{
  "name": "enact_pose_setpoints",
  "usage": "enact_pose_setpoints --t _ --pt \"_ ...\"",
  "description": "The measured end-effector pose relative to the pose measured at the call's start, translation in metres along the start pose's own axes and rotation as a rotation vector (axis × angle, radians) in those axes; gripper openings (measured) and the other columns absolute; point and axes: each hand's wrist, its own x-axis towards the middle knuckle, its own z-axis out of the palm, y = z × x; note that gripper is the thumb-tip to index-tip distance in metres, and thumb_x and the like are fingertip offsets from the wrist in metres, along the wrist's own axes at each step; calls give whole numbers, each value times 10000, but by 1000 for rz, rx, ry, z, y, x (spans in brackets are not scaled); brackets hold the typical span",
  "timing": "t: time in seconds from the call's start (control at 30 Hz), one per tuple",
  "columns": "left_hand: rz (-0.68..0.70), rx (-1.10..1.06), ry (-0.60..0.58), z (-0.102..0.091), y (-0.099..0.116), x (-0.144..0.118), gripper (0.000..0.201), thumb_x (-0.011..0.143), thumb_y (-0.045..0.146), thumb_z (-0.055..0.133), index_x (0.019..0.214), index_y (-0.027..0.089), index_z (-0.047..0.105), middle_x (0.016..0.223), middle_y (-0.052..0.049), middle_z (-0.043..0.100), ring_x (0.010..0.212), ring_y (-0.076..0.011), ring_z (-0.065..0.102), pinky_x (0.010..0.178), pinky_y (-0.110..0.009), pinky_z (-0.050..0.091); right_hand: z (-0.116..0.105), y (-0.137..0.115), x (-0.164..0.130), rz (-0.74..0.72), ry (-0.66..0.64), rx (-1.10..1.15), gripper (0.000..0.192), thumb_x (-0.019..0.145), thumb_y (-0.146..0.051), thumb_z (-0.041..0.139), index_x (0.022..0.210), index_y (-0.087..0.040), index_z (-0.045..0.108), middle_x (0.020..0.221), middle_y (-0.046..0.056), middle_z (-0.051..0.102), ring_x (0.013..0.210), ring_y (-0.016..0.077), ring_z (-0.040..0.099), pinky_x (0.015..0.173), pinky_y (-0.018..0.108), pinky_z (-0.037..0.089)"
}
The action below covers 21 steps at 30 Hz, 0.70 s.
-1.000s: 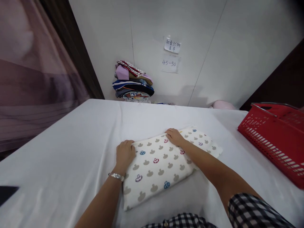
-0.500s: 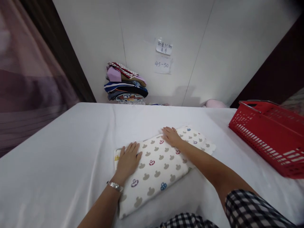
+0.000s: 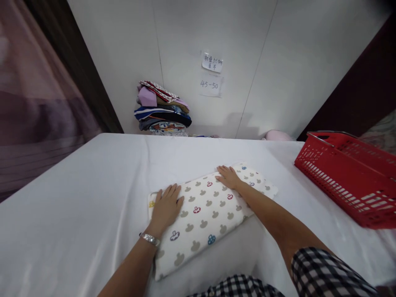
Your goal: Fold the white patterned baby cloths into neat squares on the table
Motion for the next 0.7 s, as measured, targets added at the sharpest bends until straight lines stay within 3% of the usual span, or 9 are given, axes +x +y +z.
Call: enact_pose_setpoints --t 0.1,0.2,0.43,0.53,0.7 --pt "2 -9 7 0 0 0 480 908 367 315 1328 187 463 1408 -76 443 1319 -252 363 1093 -495 215 -5 -1 -16 21 18 16 632 914 -557 268 1446 -215 261 1527 77 189 1412 228 109 1122 469 92" --pt "6 -18 14 1 -1 -1 483 908 373 316 1328 185 464 1408 -78 444 1316 -253 366 1092 -499 219 -8 9 -43 131 91 -45 605 925 -509 275 1441 -195 272 1530 94 169 1413 247 93 1116 491 94" --pt "-3 -3 -20 1 -2 1 508 910 385 308 1346 163 445 1416 -82 431 1325 -254 352 1093 -495 221 -10 74 -103 570 157 -178 525 918 -461 311 1379 -218 376 1501 85 270 1369 289 232 1057 542 224" --pt "-11 6 -39 0 -2 1 507 911 380 306 1348 164 444 1419 -78 426 1327 -253 349 1095 -491 219 -6 88 -110 581 168 -215 497 918 -463 308 1362 -258 394 1500 51 275 1350 281 264 1033 529 274" --pt "-11 -10 -17 0 -3 2 500 909 377 316 1343 169 449 1416 -79 432 1322 -254 355 1094 -492 218 -2 87 -104 571 197 -222 502 922 -470 299 1366 -254 392 1500 53 279 1341 275 276 1030 513 283"
